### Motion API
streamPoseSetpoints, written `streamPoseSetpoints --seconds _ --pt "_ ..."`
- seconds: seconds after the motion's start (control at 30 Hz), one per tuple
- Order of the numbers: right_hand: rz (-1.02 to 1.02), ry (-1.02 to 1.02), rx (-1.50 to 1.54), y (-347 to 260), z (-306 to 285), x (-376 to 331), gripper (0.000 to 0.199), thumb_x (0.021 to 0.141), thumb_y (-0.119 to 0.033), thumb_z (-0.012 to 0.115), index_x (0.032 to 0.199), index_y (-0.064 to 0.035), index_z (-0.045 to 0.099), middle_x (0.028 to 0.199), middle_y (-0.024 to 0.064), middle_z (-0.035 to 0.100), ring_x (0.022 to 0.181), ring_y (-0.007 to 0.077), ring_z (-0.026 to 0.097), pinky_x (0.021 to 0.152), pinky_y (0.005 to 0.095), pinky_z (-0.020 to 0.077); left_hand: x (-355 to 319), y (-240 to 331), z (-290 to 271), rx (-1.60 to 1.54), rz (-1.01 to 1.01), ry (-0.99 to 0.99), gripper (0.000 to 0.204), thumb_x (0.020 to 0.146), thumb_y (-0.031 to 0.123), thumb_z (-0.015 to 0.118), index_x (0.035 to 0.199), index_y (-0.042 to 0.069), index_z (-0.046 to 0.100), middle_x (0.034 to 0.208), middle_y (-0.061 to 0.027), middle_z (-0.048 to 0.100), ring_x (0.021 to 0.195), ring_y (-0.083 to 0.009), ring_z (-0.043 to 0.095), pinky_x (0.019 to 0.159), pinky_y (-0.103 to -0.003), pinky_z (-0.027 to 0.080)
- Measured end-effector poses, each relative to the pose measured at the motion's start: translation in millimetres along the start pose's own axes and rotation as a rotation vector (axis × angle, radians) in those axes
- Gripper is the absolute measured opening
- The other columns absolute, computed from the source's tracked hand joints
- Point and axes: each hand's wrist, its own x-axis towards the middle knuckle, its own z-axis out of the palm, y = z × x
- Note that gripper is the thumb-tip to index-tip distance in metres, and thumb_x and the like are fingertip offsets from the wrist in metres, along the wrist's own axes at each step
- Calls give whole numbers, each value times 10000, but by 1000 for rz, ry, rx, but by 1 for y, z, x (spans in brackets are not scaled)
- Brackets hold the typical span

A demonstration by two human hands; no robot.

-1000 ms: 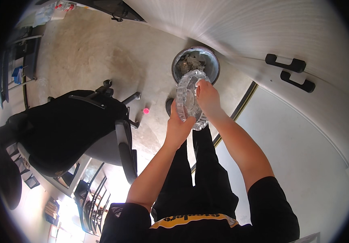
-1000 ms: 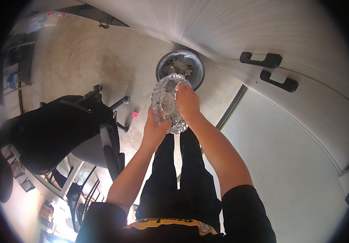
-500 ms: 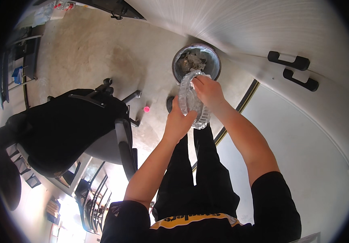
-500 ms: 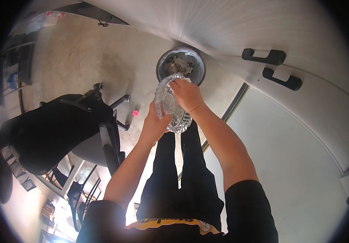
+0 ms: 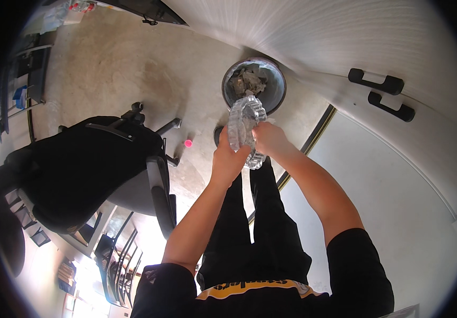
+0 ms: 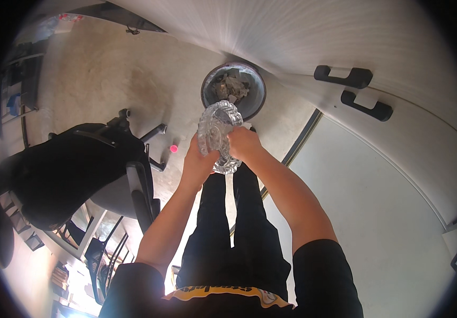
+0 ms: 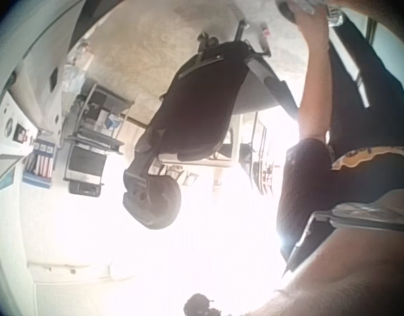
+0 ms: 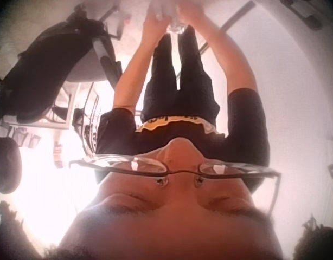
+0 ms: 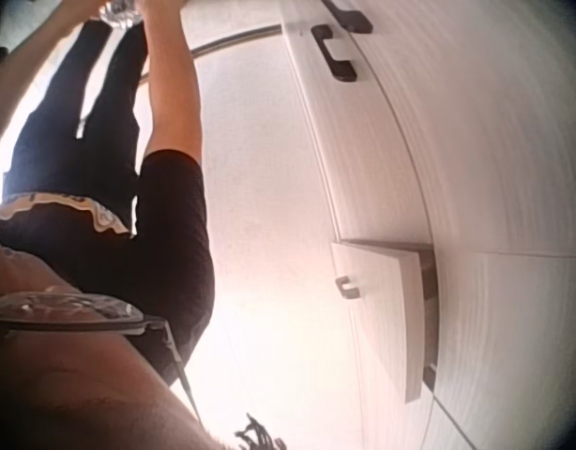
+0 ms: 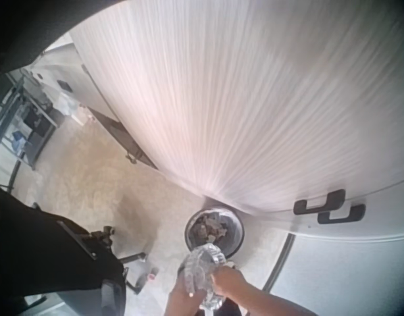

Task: The person wipes a wooden table with a cloth, picks up a glass bowl, and wipes the inside of the bowl over a trash can.

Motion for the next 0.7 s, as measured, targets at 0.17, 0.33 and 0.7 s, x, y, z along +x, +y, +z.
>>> streamPoseSetpoints --seconds 0.17,0.33,0.7 --pt "-128 -362 319 4 13 -1 241 815 -117 680 1032 -73 776 1054 160 770 1030 343 734 833 427 590 -2 -11 -2 21 48 6 852 850 277 691 1598 44 357 1274 -261 698 1204 -379 686 1013 -409 521" --pt "117 -417 1172 -8 12 -16 311 878 4 621 1176 -51 690 1040 57 741 1042 193 704 869 334 538 13 -45 -9 -26 168 90 740 857 138 651 1555 65 414 1230 -128 656 992 -199 697 713 -312 620" --pt "283 75 1919 18 -26 -13 216 1016 -69 639 1202 11 565 1207 139 668 1131 252 678 1056 406 574 18 -11 -16 -284 -28 13 603 952 206 667 1494 102 424 1186 -84 661 952 -174 713 677 -361 635"
